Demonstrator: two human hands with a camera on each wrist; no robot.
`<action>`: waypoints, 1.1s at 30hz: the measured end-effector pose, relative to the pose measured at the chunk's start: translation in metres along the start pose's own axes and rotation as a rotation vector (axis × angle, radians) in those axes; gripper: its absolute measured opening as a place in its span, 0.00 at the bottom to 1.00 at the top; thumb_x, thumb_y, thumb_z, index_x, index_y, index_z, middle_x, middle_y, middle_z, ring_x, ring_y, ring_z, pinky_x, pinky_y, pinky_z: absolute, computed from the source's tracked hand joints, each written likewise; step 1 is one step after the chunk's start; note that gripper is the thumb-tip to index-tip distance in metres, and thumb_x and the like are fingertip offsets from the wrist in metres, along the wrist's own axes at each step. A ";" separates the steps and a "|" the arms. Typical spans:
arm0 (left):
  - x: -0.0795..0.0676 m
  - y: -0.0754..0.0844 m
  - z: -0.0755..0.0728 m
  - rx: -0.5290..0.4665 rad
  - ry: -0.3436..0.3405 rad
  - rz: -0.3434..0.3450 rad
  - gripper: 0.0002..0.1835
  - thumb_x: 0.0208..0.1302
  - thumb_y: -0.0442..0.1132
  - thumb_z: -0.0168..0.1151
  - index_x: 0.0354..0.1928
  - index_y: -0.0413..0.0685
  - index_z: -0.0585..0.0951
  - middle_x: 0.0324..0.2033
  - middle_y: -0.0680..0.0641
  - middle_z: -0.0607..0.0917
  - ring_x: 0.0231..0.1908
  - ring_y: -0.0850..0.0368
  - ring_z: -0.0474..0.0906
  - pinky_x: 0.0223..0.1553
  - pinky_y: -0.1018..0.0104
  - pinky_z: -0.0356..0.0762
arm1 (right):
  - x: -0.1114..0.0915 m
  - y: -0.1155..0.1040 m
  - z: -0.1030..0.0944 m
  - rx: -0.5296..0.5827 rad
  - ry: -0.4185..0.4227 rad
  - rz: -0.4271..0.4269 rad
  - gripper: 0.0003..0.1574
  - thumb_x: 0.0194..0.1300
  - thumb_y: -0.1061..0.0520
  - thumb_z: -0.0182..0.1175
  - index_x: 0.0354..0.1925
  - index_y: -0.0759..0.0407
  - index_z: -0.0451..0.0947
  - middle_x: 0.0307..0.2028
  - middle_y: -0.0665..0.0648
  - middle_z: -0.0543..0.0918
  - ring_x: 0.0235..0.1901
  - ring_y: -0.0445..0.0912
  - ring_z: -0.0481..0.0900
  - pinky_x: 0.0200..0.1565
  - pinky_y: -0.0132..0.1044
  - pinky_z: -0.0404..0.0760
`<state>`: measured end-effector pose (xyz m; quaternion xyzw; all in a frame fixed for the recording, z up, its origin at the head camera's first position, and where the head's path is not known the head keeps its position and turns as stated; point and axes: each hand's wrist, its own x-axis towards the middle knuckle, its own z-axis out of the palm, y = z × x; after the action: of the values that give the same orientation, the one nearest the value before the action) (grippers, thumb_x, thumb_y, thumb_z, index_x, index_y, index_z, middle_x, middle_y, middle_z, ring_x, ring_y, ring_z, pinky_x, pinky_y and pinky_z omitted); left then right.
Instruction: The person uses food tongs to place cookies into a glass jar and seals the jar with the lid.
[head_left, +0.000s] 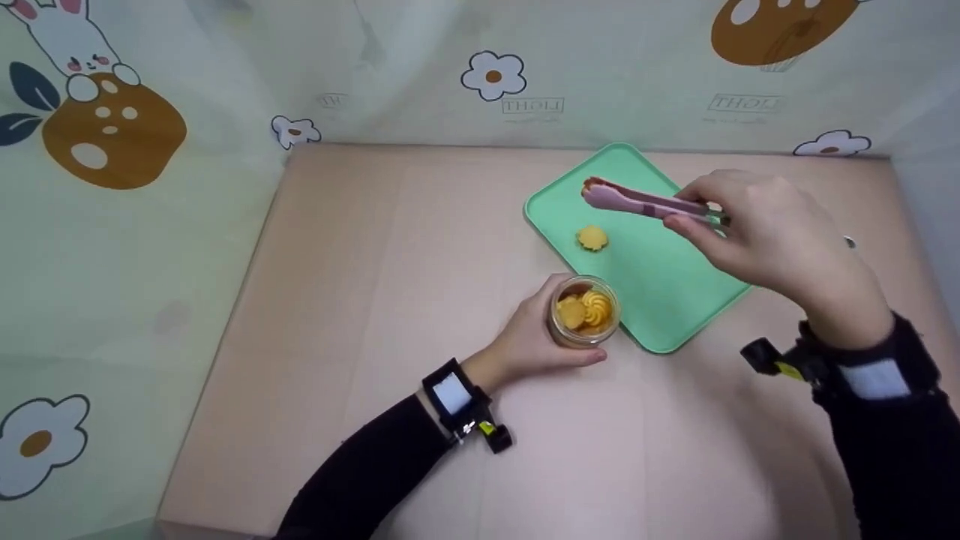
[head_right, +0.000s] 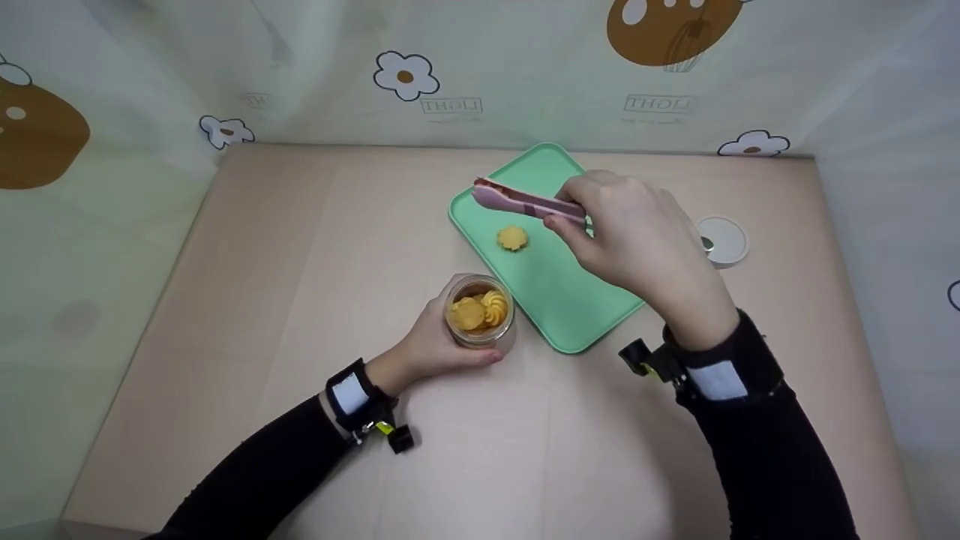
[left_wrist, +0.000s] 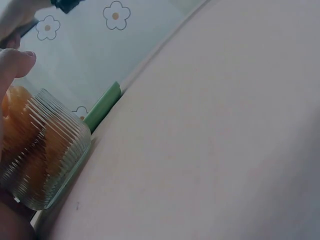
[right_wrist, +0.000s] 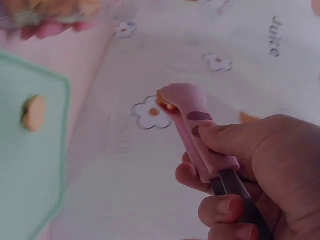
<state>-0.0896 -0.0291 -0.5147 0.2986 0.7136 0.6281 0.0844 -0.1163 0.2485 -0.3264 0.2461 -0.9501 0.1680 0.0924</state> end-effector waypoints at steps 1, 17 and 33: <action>0.000 0.000 0.000 0.000 0.001 0.000 0.50 0.50 0.45 0.91 0.73 0.56 0.72 0.67 0.59 0.82 0.68 0.61 0.78 0.76 0.58 0.71 | -0.004 -0.005 -0.003 0.001 0.010 -0.015 0.14 0.71 0.54 0.76 0.49 0.61 0.88 0.35 0.56 0.88 0.25 0.44 0.71 0.26 0.37 0.67; -0.001 0.002 -0.001 -0.006 -0.004 -0.003 0.50 0.50 0.43 0.91 0.74 0.56 0.71 0.66 0.57 0.83 0.66 0.60 0.79 0.73 0.59 0.75 | -0.047 -0.034 -0.010 0.004 -0.153 -0.222 0.08 0.68 0.52 0.78 0.43 0.48 0.88 0.33 0.39 0.82 0.24 0.31 0.71 0.23 0.31 0.73; 0.002 0.000 -0.001 -0.006 -0.002 0.012 0.49 0.51 0.43 0.91 0.73 0.50 0.71 0.65 0.56 0.83 0.65 0.60 0.80 0.72 0.60 0.76 | -0.047 -0.042 -0.008 -0.020 -0.275 -0.171 0.08 0.71 0.48 0.75 0.44 0.47 0.88 0.33 0.39 0.80 0.24 0.33 0.70 0.24 0.31 0.71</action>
<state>-0.0913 -0.0293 -0.5137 0.3030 0.7098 0.6305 0.0823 -0.0536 0.2376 -0.3194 0.3458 -0.9310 0.1145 -0.0222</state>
